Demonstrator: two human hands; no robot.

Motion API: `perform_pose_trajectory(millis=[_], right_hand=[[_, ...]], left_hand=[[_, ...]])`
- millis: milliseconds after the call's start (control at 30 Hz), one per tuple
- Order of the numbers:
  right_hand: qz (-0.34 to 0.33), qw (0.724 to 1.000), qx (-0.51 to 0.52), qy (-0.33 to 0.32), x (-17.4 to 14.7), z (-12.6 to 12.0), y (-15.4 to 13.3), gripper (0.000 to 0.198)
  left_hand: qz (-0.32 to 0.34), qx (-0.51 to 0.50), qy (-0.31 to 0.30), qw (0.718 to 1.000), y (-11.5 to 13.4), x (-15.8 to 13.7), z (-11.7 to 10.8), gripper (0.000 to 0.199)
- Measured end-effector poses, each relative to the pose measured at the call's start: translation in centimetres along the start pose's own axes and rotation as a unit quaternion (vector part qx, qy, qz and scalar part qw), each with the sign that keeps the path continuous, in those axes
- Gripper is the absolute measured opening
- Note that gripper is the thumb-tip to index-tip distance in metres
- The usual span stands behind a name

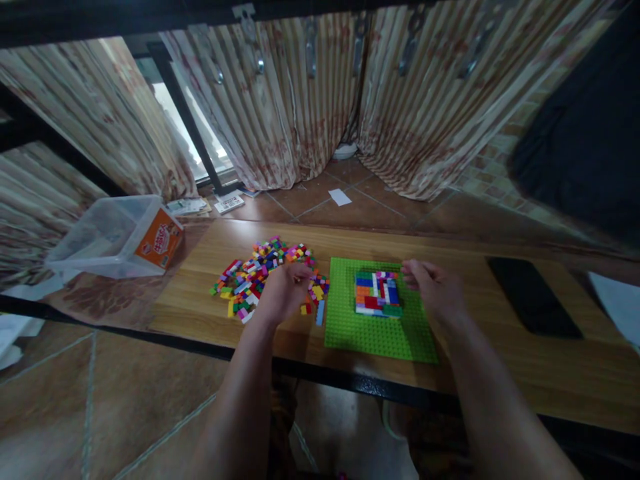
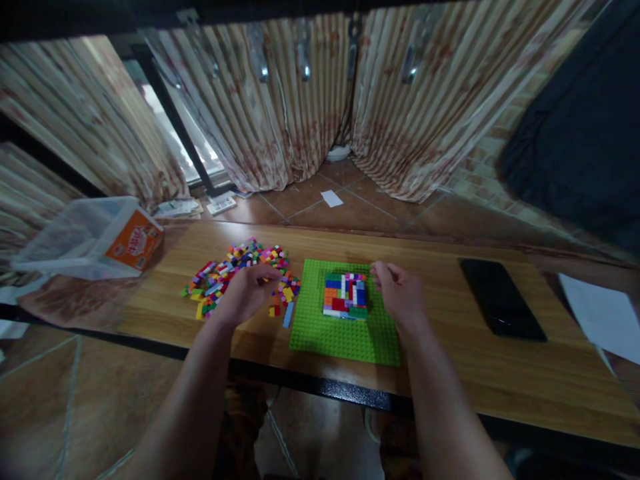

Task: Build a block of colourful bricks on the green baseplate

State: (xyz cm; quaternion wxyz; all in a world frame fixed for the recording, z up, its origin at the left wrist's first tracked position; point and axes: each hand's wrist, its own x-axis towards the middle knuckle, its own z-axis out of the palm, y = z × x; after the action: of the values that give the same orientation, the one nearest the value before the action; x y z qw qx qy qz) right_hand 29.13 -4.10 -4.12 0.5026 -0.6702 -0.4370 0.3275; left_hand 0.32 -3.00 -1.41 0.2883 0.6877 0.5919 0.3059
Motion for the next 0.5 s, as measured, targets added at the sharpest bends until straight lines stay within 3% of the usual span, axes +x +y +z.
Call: perform_pose_trajectory(millis=[133, 267, 500], right_hand=[[-0.017, 1.0, -0.011, 0.009, -0.1, -0.6, -0.2, 0.035], [-0.023, 0.999, -0.01, 0.019, -0.3, -0.6, -0.3, 0.035], [-0.021, 1.0, -0.011, 0.012, -0.6, 0.0, -0.8, 0.034]], left_hand=[[0.007, 0.05, -0.032, 0.998, -0.8, -0.6, -0.9, 0.027], [0.051, 0.1, -0.065, 0.992, 0.2, -1.0, -0.1, 0.027], [0.094, 0.219, -0.024, 0.971, 1.9, -0.6, 1.9, 0.015]])
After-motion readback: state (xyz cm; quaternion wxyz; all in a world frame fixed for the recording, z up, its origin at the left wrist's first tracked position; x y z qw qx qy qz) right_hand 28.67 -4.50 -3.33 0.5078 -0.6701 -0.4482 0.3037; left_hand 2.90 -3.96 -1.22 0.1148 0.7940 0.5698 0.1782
